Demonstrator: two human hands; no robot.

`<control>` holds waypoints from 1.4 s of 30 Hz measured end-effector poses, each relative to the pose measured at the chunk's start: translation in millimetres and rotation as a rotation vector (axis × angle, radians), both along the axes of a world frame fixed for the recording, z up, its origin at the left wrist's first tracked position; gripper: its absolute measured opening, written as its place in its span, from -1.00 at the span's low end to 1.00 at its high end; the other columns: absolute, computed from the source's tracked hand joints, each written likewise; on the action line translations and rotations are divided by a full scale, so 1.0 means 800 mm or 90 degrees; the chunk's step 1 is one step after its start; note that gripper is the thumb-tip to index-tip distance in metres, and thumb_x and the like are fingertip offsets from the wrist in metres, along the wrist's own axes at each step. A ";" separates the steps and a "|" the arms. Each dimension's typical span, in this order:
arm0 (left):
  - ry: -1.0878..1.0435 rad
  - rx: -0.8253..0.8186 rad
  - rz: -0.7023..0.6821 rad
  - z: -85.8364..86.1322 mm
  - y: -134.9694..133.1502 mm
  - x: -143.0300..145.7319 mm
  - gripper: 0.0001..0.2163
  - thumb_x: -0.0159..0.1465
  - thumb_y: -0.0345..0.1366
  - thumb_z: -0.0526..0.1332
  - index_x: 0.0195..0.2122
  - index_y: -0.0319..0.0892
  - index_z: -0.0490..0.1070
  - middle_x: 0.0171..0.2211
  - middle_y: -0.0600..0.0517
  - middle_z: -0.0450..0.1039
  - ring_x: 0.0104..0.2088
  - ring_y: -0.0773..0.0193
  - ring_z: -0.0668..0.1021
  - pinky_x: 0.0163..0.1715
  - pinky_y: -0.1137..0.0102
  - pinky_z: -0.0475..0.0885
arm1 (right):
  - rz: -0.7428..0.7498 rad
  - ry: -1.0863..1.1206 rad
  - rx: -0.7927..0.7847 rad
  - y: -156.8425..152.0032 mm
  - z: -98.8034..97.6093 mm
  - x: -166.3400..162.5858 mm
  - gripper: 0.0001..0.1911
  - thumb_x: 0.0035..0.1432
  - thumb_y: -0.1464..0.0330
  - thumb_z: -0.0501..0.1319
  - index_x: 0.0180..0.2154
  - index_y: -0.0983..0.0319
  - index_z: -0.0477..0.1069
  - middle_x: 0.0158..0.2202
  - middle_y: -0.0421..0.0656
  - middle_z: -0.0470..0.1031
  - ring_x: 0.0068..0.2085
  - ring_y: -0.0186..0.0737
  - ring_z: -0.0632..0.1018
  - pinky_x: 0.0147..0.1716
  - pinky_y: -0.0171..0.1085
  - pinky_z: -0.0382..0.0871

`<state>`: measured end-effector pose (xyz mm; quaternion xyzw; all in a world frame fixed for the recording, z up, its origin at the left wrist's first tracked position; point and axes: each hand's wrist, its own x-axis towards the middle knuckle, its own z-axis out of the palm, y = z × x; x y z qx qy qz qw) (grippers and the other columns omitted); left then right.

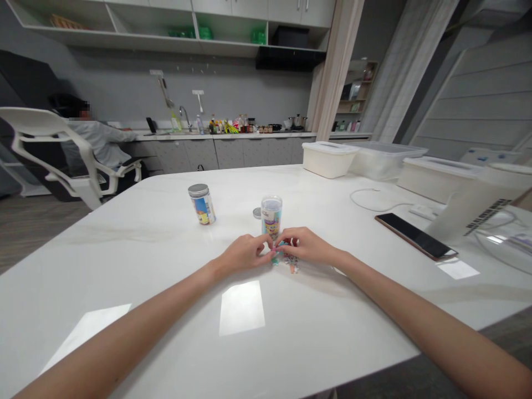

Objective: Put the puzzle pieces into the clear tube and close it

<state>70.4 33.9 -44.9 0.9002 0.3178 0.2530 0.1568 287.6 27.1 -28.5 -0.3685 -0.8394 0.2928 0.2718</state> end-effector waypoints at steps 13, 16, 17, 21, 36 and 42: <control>-0.232 -0.472 0.017 0.014 0.014 -0.002 -0.61 0.08 0.05 0.30 -0.43 -0.24 0.41 -0.77 0.27 -0.01 -0.72 0.51 0.00 -0.68 0.49 -0.15 | -0.031 0.151 -0.257 0.003 -0.005 -0.007 -0.60 0.05 0.07 0.29 -0.34 0.31 0.58 -0.50 -0.17 0.51 -0.47 -0.32 0.46 -0.42 -0.32 0.35; -0.256 -0.500 0.016 0.011 0.016 -0.004 -0.68 0.07 -0.02 0.31 -0.43 -0.21 0.38 -0.79 0.28 -0.02 -0.73 0.51 -0.02 -0.69 0.49 -0.17 | -0.039 0.136 -0.242 0.003 -0.005 -0.006 -0.62 0.07 0.09 0.28 -0.35 0.30 0.58 -0.49 -0.17 0.50 -0.47 -0.33 0.43 -0.42 -0.31 0.33; -0.257 -0.506 0.012 0.011 0.017 -0.004 -0.70 0.07 -0.05 0.31 -0.43 -0.21 0.38 -0.79 0.28 -0.02 -0.73 0.51 -0.02 -0.69 0.49 -0.17 | -0.040 0.129 -0.226 0.003 -0.005 -0.007 -0.65 0.07 0.11 0.29 -0.34 0.29 0.59 -0.47 -0.17 0.51 -0.46 -0.34 0.42 -0.41 -0.31 0.32; -0.258 -0.519 0.001 0.008 0.019 -0.004 -0.73 0.08 -0.09 0.30 -0.41 -0.21 0.39 -0.81 0.28 0.00 -0.74 0.51 -0.01 -0.70 0.50 -0.17 | -0.033 0.116 -0.176 0.002 -0.003 -0.007 -0.72 0.06 0.20 0.29 -0.29 0.27 0.60 -0.31 -0.12 0.55 -0.40 -0.32 0.44 -0.38 -0.31 0.32; -0.265 -0.521 0.040 0.009 0.018 0.000 -0.63 0.04 0.02 0.34 -0.42 -0.24 0.41 -0.82 0.28 0.01 -0.76 0.53 -0.01 -0.71 0.49 -0.18 | -0.005 0.144 -0.191 0.005 -0.004 -0.006 -0.82 -0.03 0.39 0.26 -0.30 0.28 0.51 -0.36 -0.15 0.55 -0.37 -0.30 0.51 -0.30 -0.26 0.41; -0.269 -0.528 0.040 0.010 0.017 -0.001 -0.67 0.05 -0.03 0.32 -0.44 -0.22 0.39 -0.82 0.28 0.00 -0.75 0.52 -0.02 -0.71 0.51 -0.17 | 0.019 0.090 -0.083 0.001 -0.007 -0.004 -0.86 0.06 0.43 0.21 -0.31 0.25 0.54 -0.29 -0.14 0.56 -0.24 -0.23 0.55 -0.15 -0.21 0.44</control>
